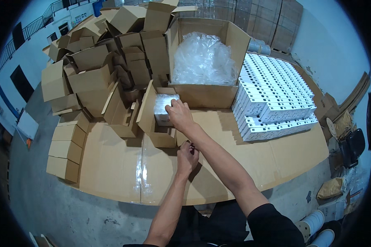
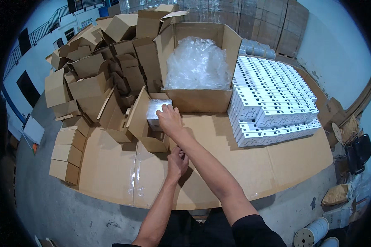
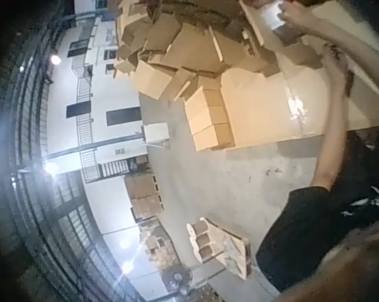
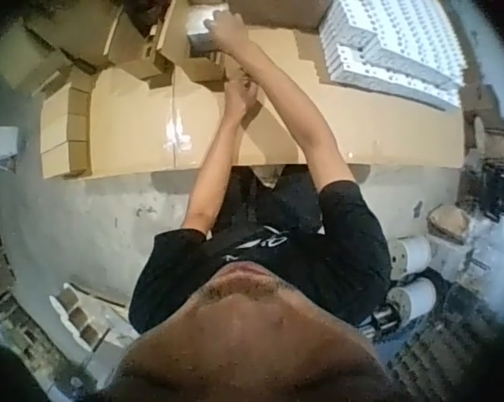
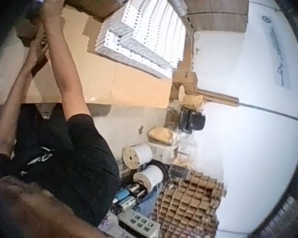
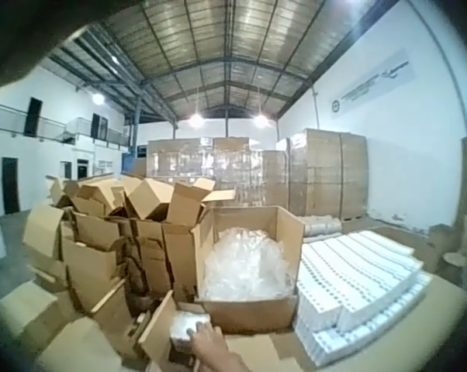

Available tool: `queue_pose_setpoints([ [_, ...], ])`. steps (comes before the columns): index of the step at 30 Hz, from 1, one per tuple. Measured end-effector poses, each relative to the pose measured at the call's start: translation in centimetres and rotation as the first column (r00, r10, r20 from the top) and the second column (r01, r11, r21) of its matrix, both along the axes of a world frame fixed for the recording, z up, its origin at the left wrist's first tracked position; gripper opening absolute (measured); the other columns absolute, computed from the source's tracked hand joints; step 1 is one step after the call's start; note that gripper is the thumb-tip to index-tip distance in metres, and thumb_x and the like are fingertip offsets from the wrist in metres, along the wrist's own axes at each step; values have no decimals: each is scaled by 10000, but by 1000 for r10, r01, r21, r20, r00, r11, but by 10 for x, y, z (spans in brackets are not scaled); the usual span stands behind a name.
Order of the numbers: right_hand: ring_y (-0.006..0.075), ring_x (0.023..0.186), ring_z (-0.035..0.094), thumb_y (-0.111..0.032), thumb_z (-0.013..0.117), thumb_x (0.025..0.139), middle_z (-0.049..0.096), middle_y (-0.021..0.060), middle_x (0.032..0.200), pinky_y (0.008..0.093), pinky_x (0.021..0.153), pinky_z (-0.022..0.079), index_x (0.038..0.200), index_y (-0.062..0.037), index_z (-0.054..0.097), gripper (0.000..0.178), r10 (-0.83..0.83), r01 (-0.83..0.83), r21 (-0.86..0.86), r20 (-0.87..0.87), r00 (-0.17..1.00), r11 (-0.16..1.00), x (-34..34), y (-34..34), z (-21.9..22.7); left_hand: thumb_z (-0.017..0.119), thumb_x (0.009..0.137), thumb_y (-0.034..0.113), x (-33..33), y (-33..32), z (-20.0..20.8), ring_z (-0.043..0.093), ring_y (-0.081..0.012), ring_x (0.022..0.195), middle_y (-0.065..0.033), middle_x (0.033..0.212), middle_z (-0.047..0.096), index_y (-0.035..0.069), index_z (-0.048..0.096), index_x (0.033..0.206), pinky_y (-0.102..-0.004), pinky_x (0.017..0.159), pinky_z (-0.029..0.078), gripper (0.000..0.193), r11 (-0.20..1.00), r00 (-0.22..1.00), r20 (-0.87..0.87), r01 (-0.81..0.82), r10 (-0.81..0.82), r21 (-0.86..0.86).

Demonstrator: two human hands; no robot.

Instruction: Packaging small product boxes into plastic bags and larger cardboard containers.

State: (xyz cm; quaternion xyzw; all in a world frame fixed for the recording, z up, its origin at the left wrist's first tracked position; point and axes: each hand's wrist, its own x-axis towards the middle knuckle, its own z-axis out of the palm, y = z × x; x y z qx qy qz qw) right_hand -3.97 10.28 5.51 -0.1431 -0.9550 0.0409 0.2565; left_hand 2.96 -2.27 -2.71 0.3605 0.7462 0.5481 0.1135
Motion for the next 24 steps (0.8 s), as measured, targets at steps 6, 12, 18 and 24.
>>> queue_pose_setpoints([
  [6,364,1200,541,-200,746,850,558,176,1292,483,973,467,1231,-61,641,420,54,-75,-197,-106,993,978,45,0,26,627,907,15,3,6,-7,698,-197,844,-145,963,703,-34,656,1085,-328,777,563,187,993,998,34,56,-59,102],
  [12,401,1219,522,-151,709,870,527,200,1316,481,1018,458,1312,-37,553,482,-28,-19,-146,-318,948,989,164,39,82,621,945,30,-5,2,-12,684,-226,871,-150,978,699,-26,655,1057,-346,835,547,131,987,993,73,79,-90,141],
  [18,378,1148,567,-62,700,836,570,190,1213,453,966,493,1248,-42,576,430,-346,350,-61,-384,856,935,329,131,112,579,971,22,-2,2,-2,616,-132,867,-78,980,661,-27,629,1076,-272,807,510,126,988,988,-4,154,-154,-8],
  [24,387,1143,564,-36,657,845,568,193,1198,469,967,489,1268,-49,568,433,-602,637,-30,-366,710,770,479,227,108,558,988,32,-2,8,-12,570,-127,875,-52,968,612,-36,603,1069,-265,801,484,115,979,979,-4,204,-204,20],
])
